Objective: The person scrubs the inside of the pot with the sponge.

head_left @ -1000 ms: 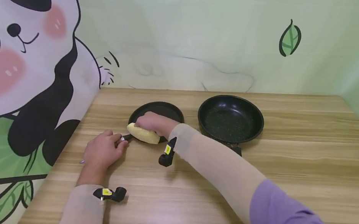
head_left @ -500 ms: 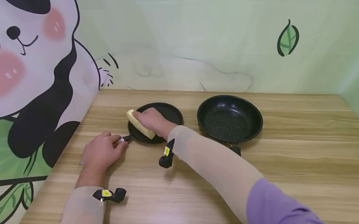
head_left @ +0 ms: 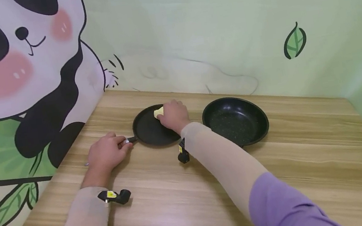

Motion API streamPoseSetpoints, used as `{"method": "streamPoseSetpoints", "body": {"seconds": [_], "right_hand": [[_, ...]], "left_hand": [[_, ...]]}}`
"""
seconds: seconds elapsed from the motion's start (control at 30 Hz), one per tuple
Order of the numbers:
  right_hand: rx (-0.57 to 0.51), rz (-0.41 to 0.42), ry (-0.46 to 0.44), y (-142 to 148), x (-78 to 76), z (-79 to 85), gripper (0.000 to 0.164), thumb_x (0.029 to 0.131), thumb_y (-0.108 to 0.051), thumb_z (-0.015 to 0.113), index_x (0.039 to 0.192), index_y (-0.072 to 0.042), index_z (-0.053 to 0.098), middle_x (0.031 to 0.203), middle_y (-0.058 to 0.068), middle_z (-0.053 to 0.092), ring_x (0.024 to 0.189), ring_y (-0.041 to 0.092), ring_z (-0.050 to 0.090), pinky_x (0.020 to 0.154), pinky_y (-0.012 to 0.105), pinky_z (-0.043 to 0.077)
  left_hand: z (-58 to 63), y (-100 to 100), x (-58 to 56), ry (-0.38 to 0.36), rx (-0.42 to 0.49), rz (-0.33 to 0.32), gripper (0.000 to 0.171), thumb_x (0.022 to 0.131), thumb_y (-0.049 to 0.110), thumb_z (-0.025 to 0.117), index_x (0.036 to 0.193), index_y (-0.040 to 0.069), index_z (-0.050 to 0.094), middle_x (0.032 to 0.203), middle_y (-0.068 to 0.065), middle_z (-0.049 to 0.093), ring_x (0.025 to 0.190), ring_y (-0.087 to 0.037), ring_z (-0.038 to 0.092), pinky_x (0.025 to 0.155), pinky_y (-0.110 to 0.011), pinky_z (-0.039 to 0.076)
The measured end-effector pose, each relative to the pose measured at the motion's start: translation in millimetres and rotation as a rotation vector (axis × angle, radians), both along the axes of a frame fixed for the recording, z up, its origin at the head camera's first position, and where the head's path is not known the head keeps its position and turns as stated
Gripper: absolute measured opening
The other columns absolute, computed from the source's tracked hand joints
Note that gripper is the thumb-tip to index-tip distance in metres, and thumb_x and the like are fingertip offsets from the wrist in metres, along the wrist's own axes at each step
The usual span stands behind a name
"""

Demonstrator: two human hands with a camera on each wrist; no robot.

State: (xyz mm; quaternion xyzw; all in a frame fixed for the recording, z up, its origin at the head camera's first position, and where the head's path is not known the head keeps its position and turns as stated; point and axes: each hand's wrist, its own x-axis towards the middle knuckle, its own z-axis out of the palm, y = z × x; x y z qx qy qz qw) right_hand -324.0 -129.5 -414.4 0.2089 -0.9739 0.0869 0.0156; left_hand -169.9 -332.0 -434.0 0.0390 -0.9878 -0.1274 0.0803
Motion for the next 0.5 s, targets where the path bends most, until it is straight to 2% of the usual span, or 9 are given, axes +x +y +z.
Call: {"method": "streamPoseSetpoints", "body": {"seconds": [0.1,0.27,0.37,0.5], "right_hand": [[0.035,-0.014,0.019,-5.9,-1.2,-5.0,0.048,0.1,-0.053,0.054,0.114,-0.01,0.07,0.112,0.01,0.061,0.108,0.028,0.058,0.094,0.043,0.048],[-0.005,-0.023,0.034,-16.1,-2.9,-11.6,0.047,0.1,-0.052,0.056,0.119,-0.013,0.07,0.118,0.009,0.06,0.111,0.029,0.055,0.096,0.044,0.045],[-0.01,0.022,0.047,-20.3,-2.6,-14.2,0.047,0.1,-0.052,0.056,0.128,-0.016,0.069,0.127,0.009,0.059,0.115,0.029,0.054,0.098,0.044,0.045],[0.008,0.138,0.054,-24.8,-0.1,-14.4,0.05,0.1,-0.052,0.056,0.137,-0.019,0.064,0.136,0.008,0.057,0.122,0.027,0.052,0.1,0.043,0.044]], "left_hand": [[0.5,-0.7,-0.4,0.012,-0.019,-0.018,0.026,0.094,0.043,0.067,0.093,0.017,0.071,0.086,-0.002,0.052,0.073,-0.025,0.052,0.064,-0.043,0.043],[-0.1,-1.5,-1.3,0.025,-0.057,-0.046,0.024,0.094,0.041,0.067,0.089,0.017,0.069,0.087,-0.003,0.053,0.074,-0.026,0.053,0.066,-0.046,0.045],[-0.6,-1.4,-2.2,0.033,-0.06,-0.059,0.024,0.094,0.04,0.067,0.087,0.018,0.069,0.084,-0.003,0.052,0.072,-0.025,0.052,0.063,-0.045,0.044],[-1.1,-2.1,-2.0,0.043,-0.064,-0.057,0.026,0.094,0.041,0.067,0.081,0.018,0.066,0.082,-0.003,0.051,0.069,-0.025,0.051,0.061,-0.045,0.043]]}}
